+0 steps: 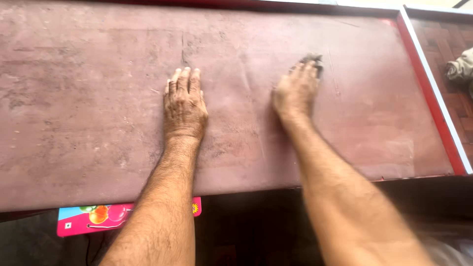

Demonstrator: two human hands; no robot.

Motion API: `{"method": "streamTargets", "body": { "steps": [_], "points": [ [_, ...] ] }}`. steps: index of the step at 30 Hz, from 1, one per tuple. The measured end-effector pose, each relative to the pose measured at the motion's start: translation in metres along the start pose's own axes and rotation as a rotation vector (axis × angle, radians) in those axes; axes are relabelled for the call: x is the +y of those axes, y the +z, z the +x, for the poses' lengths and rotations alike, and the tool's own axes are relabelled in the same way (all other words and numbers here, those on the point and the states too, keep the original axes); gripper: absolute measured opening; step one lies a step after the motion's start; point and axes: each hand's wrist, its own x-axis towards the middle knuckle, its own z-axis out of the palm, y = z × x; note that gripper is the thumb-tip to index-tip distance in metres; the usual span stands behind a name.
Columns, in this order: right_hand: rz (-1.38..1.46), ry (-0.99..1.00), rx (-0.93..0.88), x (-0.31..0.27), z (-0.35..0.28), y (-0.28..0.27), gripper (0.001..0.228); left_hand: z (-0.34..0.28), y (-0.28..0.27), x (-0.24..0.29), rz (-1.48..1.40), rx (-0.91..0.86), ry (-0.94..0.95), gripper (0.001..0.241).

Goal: The person wipes a red counter with a cloth, removes a brown protective sheet, continues cleaning the surface underneath, and then handles currency notes during a transaction.

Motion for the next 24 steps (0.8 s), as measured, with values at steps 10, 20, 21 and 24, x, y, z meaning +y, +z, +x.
{"method": "streamTargets", "body": {
  "steps": [10,20,21,24],
  "points": [
    [0.020,-0.461,-0.131,-0.004,-0.023,-0.008,0.050,-0.003,-0.006,0.036,-0.163,-0.104,-0.181,0.047],
    [0.181,-0.567,-0.279,-0.065,-0.070,-0.006,0.050,-0.005,-0.029,0.023,-0.340,-0.050,-0.288,0.047],
    [0.152,-0.551,-0.330,-0.052,-0.058,-0.011,0.051,0.000,-0.030,0.026,-0.365,-0.049,-0.294,0.047],
    [0.038,-0.233,-0.092,-0.036,-0.007,-0.020,0.054,0.006,-0.033,0.026,-0.409,-0.037,-0.320,0.052]
  ]
}}
